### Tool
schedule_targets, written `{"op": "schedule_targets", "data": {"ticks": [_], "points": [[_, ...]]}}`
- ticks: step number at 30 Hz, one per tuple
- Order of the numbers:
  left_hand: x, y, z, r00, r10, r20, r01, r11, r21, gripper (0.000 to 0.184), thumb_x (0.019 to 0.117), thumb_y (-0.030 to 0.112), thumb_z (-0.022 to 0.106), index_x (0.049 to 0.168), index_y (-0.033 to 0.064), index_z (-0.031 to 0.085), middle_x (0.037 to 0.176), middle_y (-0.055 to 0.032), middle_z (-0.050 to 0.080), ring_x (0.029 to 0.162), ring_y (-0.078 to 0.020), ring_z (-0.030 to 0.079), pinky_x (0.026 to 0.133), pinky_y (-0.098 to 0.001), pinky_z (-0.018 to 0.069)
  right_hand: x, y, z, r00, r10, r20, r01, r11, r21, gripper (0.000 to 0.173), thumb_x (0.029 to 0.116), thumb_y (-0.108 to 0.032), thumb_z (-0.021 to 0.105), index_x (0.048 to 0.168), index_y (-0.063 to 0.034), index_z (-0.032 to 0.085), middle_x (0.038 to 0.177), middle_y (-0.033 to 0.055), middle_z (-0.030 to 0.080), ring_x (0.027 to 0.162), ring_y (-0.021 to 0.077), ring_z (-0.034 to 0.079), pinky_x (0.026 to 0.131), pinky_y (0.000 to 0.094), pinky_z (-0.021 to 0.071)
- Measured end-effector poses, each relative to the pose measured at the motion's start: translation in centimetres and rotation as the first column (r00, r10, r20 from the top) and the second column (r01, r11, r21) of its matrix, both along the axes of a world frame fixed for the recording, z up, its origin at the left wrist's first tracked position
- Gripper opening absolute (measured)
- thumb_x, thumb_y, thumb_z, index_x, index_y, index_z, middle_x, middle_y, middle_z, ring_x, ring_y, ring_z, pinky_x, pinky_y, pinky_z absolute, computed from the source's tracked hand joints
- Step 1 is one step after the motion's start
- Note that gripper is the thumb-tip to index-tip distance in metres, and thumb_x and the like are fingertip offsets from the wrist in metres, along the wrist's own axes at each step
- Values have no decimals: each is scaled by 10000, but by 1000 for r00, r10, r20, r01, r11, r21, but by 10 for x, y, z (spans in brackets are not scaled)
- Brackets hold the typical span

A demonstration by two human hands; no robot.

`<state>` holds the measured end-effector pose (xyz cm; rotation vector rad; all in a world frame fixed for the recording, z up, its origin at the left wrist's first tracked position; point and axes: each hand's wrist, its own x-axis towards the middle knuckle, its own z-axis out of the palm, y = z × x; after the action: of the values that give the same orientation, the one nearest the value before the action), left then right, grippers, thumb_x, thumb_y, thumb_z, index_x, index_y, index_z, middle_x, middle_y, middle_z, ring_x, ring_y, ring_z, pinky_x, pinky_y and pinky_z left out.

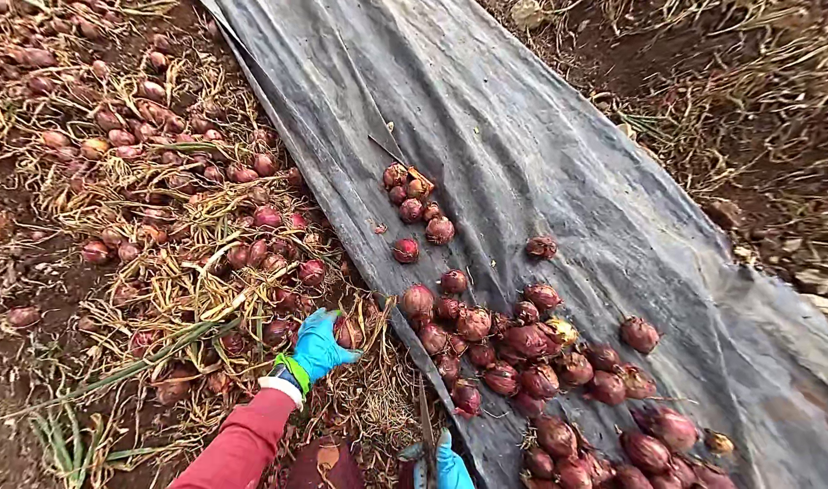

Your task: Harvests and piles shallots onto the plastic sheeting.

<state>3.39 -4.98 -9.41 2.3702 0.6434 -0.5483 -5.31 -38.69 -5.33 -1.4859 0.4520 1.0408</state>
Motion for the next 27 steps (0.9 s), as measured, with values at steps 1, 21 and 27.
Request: {"op": "schedule_targets", "data": {"ticks": [1,21,27], "points": [[-7,-5,26,997,53,49,-47,993,-104,1062,547,608,936,1438,156,576,1353,-96,654,1281,-248,605,1096,-505,498,6,7,-3,1000,17,1,-17,1000,24,947,1032,-627,-32,1089,8,668,621,122,623,488,234,603,469,412,557],[-191,-95,203,962,-229,147,259,936,-237,336,900,511,758,1031,201,774,952,32,757,937,-97,707,910,-421,571,-89,-17,78,916,27,401,-162,938,308,868,923,-850,254,917,-76,647,583,85,561,421,216,545,391,385,516],[-182,-122,219,851,-515,100,524,845,-107,437,967,540,658,1097,131,742,1017,-87,746,1001,-250,705,922,-543,541,-81,-44,83,838,-2,546,-173,948,268,933,854,-913,212,877,-83,638,592,68,610,435,197,585,404,372,539]]}}
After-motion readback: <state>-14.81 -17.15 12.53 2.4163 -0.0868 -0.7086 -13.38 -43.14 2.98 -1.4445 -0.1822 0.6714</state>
